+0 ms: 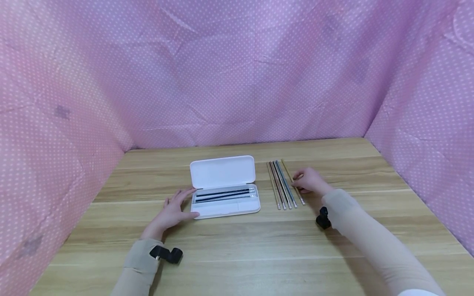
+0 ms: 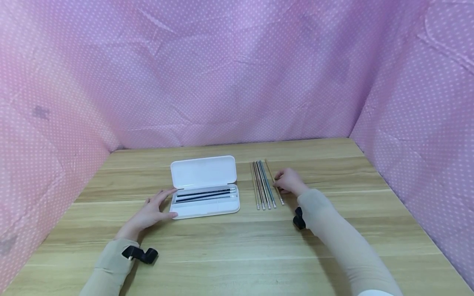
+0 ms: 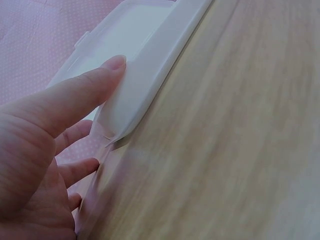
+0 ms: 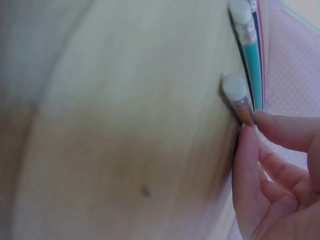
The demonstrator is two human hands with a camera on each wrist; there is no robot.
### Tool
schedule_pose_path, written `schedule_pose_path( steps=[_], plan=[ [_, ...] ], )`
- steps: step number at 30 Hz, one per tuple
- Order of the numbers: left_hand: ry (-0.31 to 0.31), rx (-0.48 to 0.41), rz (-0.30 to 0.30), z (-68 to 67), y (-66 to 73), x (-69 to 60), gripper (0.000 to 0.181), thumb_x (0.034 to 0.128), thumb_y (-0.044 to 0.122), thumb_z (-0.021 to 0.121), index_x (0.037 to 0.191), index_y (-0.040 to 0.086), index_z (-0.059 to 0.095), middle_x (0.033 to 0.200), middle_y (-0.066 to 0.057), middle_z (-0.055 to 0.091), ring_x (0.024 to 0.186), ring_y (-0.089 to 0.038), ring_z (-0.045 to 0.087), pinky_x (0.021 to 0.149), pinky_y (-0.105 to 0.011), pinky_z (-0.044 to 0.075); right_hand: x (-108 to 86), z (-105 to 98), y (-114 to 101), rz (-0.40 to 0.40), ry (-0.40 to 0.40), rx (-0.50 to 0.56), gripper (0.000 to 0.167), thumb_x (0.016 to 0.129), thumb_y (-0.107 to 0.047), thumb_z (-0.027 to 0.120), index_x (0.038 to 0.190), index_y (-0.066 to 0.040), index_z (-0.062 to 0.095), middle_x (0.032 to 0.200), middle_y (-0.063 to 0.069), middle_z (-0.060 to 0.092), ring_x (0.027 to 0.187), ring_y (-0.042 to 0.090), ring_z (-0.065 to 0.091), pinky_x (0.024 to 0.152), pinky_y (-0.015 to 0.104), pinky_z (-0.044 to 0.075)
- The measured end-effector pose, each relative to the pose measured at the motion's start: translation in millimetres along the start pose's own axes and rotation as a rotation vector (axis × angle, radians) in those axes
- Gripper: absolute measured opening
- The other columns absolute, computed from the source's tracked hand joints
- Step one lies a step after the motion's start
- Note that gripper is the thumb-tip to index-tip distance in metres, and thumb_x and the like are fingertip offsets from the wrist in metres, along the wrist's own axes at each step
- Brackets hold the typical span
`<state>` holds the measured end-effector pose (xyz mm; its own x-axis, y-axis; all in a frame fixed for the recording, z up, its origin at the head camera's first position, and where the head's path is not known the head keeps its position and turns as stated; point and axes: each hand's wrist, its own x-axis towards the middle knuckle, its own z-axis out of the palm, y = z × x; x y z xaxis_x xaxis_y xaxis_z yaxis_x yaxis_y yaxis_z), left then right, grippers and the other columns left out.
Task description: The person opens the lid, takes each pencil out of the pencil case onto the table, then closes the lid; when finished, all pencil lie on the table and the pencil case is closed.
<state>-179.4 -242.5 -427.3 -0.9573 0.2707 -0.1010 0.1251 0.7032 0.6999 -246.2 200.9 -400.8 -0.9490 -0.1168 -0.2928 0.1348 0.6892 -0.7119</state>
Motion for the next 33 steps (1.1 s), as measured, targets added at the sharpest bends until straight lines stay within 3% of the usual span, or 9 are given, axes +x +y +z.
schedule_pose_path(
  steps=[12, 20, 33],
  plan=[
    [0.002, -0.007, 0.015, -0.8, 1.2, -0.1, 0.084, 0.0762, 0.038, 0.077, 0.146, 0.018, 0.035, 0.154, -0.017, 0.025, 0.143, -0.046, 0.001, 0.104, -0.069, -0.012, -1.2, 7.0, -3.3, -0.016, -0.003, 0.02, 0.031, 0.085, -0.006, 0.066, 0.111, 0.008, 0.057, 0.106, 0.023, 0.064, 0.075, 0.016, 0.063, 0.06, 0.026, 0.056],
    [-0.001, -0.001, 0.016, 0.4, -0.3, -0.6, 0.082, 0.0763, 0.038, 0.077, 0.145, 0.019, 0.036, 0.154, -0.016, 0.025, 0.143, -0.045, 0.0, 0.105, -0.069, -0.012, -2.7, 9.2, -3.7, -0.009, -0.025, 0.021, 0.028, 0.086, -0.004, 0.063, 0.111, 0.007, 0.057, 0.095, 0.018, 0.064, 0.076, 0.017, 0.062, 0.06, 0.026, 0.056],
    [0.002, -0.002, 0.018, 1.1, -1.2, -0.5, 0.083, 0.0764, 0.037, 0.077, 0.145, 0.017, 0.036, 0.155, -0.016, 0.025, 0.143, -0.044, 0.0, 0.105, -0.069, -0.012, -2.1, 8.8, -3.4, 0.002, -0.029, 0.026, 0.026, 0.088, -0.005, 0.061, 0.111, 0.007, 0.056, 0.094, 0.016, 0.062, 0.078, 0.018, 0.061, 0.062, 0.028, 0.057]
  ],
)
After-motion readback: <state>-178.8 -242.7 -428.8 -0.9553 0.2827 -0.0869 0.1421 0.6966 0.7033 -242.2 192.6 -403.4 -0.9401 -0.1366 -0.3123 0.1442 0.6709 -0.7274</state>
